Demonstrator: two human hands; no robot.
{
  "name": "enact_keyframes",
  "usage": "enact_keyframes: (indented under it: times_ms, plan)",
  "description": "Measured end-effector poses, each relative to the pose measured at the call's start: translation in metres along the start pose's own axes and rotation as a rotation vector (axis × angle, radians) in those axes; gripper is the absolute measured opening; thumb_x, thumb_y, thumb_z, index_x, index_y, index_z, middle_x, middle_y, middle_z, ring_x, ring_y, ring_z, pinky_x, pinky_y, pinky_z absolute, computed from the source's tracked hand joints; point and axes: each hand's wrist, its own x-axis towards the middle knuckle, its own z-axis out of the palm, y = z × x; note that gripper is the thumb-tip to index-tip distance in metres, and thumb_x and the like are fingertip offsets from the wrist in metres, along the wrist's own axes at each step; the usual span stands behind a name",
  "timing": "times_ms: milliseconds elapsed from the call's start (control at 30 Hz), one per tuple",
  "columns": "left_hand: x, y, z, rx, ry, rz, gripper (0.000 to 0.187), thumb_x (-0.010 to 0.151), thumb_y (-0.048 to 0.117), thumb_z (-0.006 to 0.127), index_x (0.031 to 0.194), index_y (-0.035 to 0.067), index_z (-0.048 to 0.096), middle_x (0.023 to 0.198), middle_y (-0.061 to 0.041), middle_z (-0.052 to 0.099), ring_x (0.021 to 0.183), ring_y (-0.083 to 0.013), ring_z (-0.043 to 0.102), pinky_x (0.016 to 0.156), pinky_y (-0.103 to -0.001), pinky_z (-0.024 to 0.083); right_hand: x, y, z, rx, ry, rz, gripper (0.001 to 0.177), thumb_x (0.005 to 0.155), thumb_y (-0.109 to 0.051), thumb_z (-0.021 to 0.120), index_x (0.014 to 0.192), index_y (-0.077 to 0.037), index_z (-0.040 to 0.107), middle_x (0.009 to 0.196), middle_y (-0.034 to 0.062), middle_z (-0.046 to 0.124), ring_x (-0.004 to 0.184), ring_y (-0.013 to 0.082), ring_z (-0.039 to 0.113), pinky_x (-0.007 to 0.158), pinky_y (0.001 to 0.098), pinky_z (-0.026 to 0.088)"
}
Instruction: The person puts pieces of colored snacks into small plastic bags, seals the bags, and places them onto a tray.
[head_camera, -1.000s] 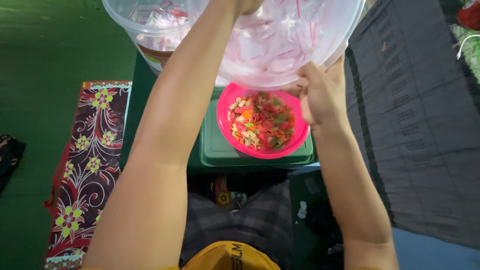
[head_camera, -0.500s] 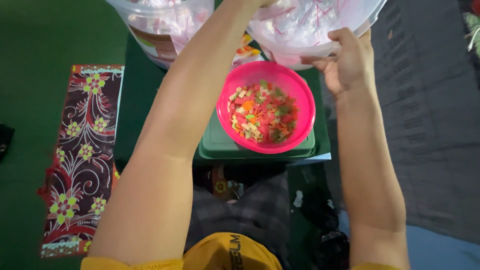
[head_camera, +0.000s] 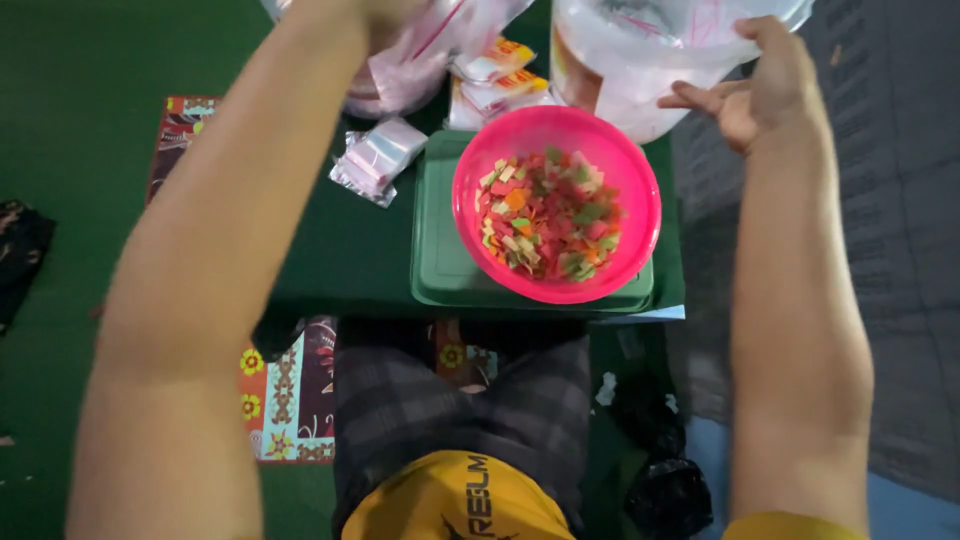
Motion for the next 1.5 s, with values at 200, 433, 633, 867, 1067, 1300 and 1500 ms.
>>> enact_keyframes:
  times_ms: [200, 433, 633, 867, 1067, 1300, 1500]
  plan:
    - [0.008, -0.080, 0.039, -0.099, -0.011, -0.119, 0.080, 0.074, 0.001, 0.061, 0.143, 0.019, 0.025, 0.100, -0.013, 0.056, 0.087, -0.0245, 0.057, 0.083, -0.035, 0.049, 0.015, -0.007, -0.014, -0.123, -0.127, -0.056, 0.081, 0.073, -0.030, 0.062, 0.142, -0.020, 0.020, 0.141, 0.0341, 0.010, 0.127, 0.0547, 0.031, 0.086, 0.0514, 0.068]
    - [0.089, -0.228, 0.119, 0.073, -0.073, -0.204, 0.056, 0.079, 0.009, 0.058, 0.131, 0.011, 0.037, 0.108, -0.015, 0.056, 0.096, -0.0281, 0.055, 0.087, -0.036, 0.046, 0.025, -0.001, -0.023, -0.382, -0.104, -0.019, 0.091, 0.072, -0.058, 0.056, 0.141, -0.022, 0.009, 0.130, 0.0373, 0.038, 0.096, 0.0423, 0.074, 0.084, 0.0441, 0.066]
    - [0.077, -0.220, 0.132, 0.198, -0.031, -0.147, 0.048, 0.077, 0.013, 0.055, 0.124, 0.008, 0.047, 0.119, -0.021, 0.052, 0.104, -0.0407, 0.053, 0.088, -0.043, 0.043, -0.012, 0.011, -0.023, -0.581, -0.025, -0.267, 0.077, 0.079, -0.069, 0.048, 0.134, -0.019, 0.029, 0.118, 0.0170, 0.051, 0.092, 0.0322, 0.072, 0.077, 0.0360, 0.066]
    - [0.049, -0.186, 0.129, 0.138, 0.004, -0.285, 0.067, 0.082, 0.009, 0.049, 0.141, 0.015, 0.019, 0.130, -0.027, 0.031, 0.105, -0.0478, 0.047, 0.083, -0.052, 0.042, -0.110, 0.065, 0.020, -0.730, -0.021, -1.441, 0.039, 0.091, 0.011, 0.059, 0.124, -0.003, 0.044, 0.117, 0.0143, 0.046, 0.098, 0.0271, 0.054, 0.066, 0.0295, 0.048]
    - [0.050, -0.180, 0.132, 0.119, -0.001, -0.293, 0.069, 0.076, 0.005, 0.065, 0.134, 0.008, 0.027, 0.130, -0.029, 0.027, 0.112, -0.0521, 0.046, 0.091, -0.059, 0.042, -0.156, 0.154, 0.094, -0.990, -0.627, -1.377, 0.046, 0.074, -0.019, 0.078, 0.116, -0.015, 0.060, 0.120, 0.0080, 0.056, 0.105, 0.0271, 0.059, 0.082, 0.0357, 0.052]
    - [0.052, -0.216, 0.147, 0.122, 0.146, -0.087, 0.048, 0.086, 0.034, 0.059, 0.120, 0.005, 0.040, 0.126, -0.035, 0.032, 0.103, -0.0590, 0.049, 0.086, -0.062, 0.043, -0.150, 0.216, 0.151, -1.766, -0.412, -1.460, 0.071, 0.052, -0.039, 0.084, 0.110, -0.018, 0.047, 0.100, 0.0017, 0.050, 0.074, 0.0148, 0.062, 0.059, 0.0208, 0.057]
    - [0.062, -0.235, 0.149, -0.020, 0.095, -0.168, 0.038, 0.083, 0.022, 0.052, 0.120, 0.015, 0.046, 0.131, -0.025, 0.037, 0.109, -0.0511, 0.049, 0.091, -0.054, 0.043, -0.105, 0.278, 0.154, -1.796, -0.138, -1.567, 0.013, 0.073, -0.013, 0.056, 0.071, -0.025, 0.052, 0.065, -0.0091, 0.052, 0.052, 0.0069, 0.062, 0.039, 0.0186, 0.047]
